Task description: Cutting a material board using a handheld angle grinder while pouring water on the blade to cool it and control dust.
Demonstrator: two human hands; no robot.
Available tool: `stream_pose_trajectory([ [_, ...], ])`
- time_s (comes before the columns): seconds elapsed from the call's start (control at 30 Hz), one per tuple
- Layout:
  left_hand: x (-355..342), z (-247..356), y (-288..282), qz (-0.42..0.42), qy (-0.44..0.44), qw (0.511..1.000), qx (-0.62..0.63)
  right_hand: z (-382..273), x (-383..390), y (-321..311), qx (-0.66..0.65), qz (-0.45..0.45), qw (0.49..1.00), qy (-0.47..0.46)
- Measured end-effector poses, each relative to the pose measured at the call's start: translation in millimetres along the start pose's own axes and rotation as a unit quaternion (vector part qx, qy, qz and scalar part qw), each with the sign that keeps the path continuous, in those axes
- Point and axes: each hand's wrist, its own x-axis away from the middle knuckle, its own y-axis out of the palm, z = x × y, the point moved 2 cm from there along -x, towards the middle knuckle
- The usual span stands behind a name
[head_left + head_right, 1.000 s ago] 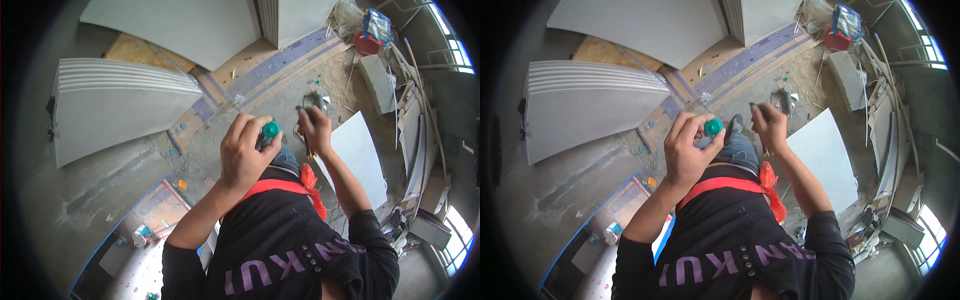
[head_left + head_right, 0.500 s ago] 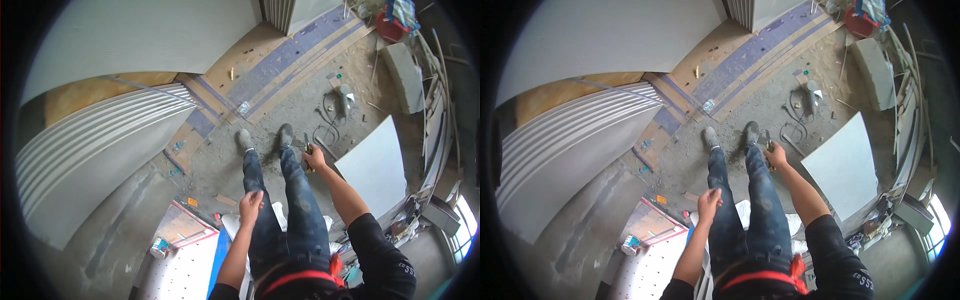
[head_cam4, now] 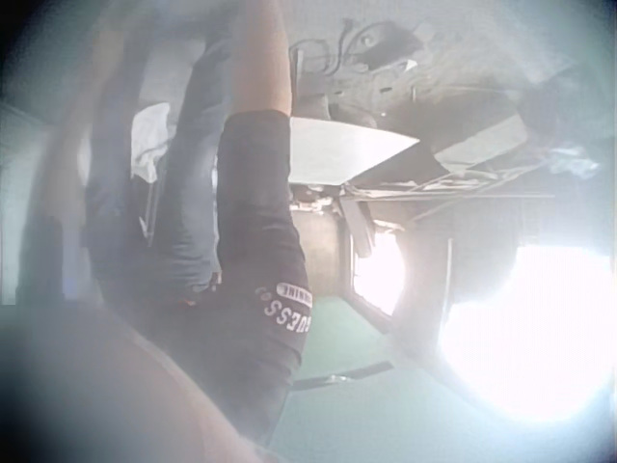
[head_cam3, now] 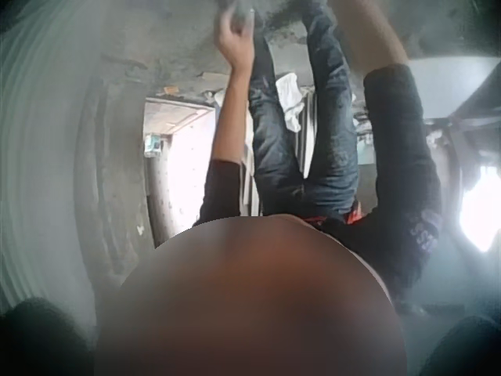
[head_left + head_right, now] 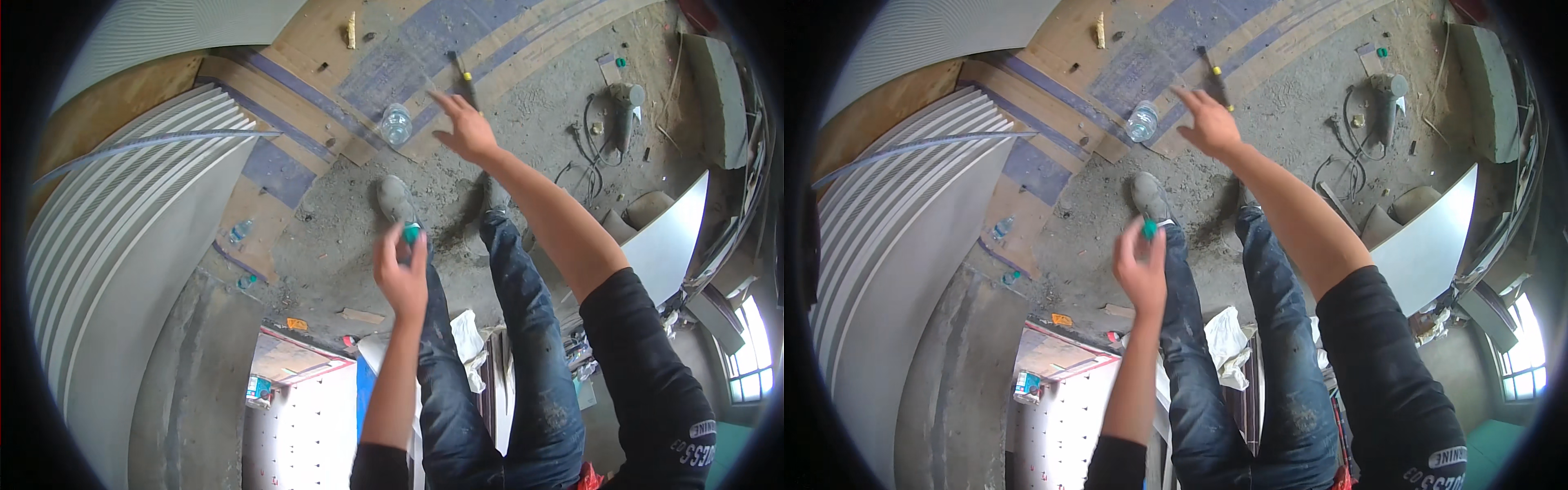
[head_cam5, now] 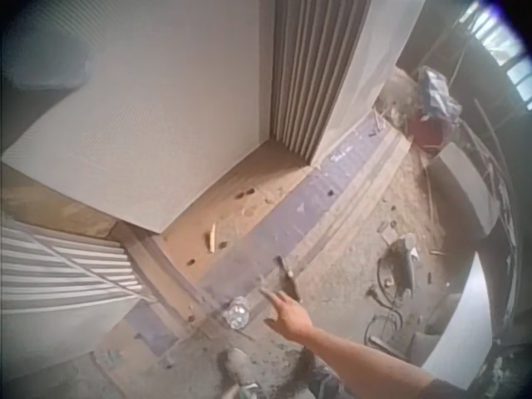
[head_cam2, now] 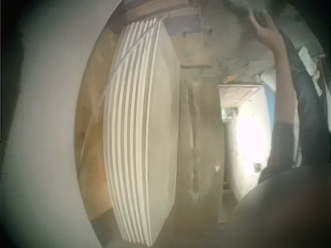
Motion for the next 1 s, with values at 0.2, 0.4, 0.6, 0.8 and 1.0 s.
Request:
stream_pose_trajectory([
  [0.2, -159, 3, 58, 0.079, 0.212, 0.973, -0.039, -11, -7, 40, -0.023, 0.006, 0.999, -0.023],
  [0.4, -161, -15, 71, 0.069, 0.209, 0.969, -0.113, 3, 22, 43, -0.073, -0.001, 0.997, 0.030],
  [0.6, -165, -15, 73, 0.067, 0.192, 0.974, -0.104, 14, 36, 31, -0.048, -0.012, 0.998, 0.042],
  [0.8, -165, -27, 78, 0.038, 0.183, 0.977, -0.100, -13, 22, 31, -0.030, 0.004, 0.999, -0.020],
  [1.0, -183, -72, 109, 0.016, 0.138, 0.990, 0.028, -6, -16, 45, -0.014, 0.022, 0.999, -0.032],
])
